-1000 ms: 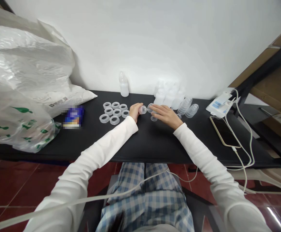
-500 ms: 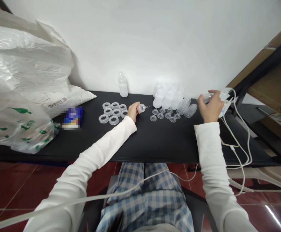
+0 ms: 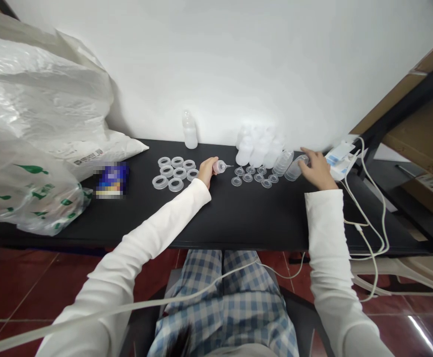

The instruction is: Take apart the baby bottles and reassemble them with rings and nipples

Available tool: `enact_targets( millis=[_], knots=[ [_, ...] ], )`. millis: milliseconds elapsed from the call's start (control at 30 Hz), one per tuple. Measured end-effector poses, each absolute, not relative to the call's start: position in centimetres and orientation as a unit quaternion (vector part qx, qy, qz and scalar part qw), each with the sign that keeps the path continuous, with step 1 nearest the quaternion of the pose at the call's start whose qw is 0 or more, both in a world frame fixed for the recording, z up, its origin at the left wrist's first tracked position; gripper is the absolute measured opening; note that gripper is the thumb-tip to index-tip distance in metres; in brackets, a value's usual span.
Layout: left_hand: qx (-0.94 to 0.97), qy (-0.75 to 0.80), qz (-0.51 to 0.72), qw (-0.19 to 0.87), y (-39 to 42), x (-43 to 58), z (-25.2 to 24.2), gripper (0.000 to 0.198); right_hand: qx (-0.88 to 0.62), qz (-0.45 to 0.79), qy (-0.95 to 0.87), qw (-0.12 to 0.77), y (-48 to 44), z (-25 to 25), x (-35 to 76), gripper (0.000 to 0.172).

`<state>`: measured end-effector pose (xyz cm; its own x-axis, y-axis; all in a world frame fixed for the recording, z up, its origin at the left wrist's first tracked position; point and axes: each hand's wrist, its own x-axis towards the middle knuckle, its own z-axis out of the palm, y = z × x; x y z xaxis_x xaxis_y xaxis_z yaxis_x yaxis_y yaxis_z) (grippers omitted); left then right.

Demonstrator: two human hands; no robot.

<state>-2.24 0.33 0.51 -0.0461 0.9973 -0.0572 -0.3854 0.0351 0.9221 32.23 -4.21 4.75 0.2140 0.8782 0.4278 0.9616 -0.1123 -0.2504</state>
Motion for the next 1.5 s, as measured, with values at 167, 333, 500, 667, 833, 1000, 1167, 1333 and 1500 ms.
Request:
enact_targets(
  millis=[167, 333, 500, 667, 833, 1000, 1167, 1333, 1500],
  knots=[
    [0.385, 0.416, 0.584, 0.581, 0.4, -2.3, 0.2, 0.03, -0.663, -0.165, -0.597, 0.42, -4.4, 5.6, 30.3, 0.045],
    [0.403, 0.412, 0.575, 0.58, 0.3, -2.2, 0.3, 0.032, -0.638, -0.195, -0.649, 0.364, -4.5, 5.6, 27.3, 0.038],
    [0.397, 0.416, 0.577, 0.58, 0.1, -2.2, 0.4, 0.033, -0.679, -0.201, -0.639, 0.301, -4.1, 4.8, 27.3, 0.035],
    [0.398, 0.413, 0.574, 0.585, 0.2, -2.2, 0.4, 0.033, -0.695, -0.205, -0.618, 0.306, -3.9, 4.7, 27.5, 0.037],
    [0.395, 0.409, 0.576, 0.588, 0.3, -2.3, 0.2, 0.035, -0.677, -0.215, -0.61, 0.351, -4.7, 5.1, 25.4, 0.04],
    [0.443, 0.381, 0.575, 0.573, 0.0, -2.2, 0.1, 0.043, -0.576, -0.147, -0.742, 0.31, -5.5, 4.1, 20.3, 0.039],
    [0.468, 0.344, 0.578, 0.573, -0.8, -1.8, 0.7, 0.046, -0.478, -0.146, -0.823, 0.271, -5.0, 2.4, 15.6, 0.034],
    [0.525, 0.313, 0.592, 0.525, -1.0, -1.7, 0.9, 0.043, -0.477, -0.152, -0.816, 0.289, -4.0, 1.9, 14.3, 0.024],
    [0.576, 0.288, 0.611, 0.461, -1.3, -1.5, 0.2, 0.031, -0.479, -0.128, -0.799, 0.339, -3.9, 1.8, 14.6, 0.015]
  ],
)
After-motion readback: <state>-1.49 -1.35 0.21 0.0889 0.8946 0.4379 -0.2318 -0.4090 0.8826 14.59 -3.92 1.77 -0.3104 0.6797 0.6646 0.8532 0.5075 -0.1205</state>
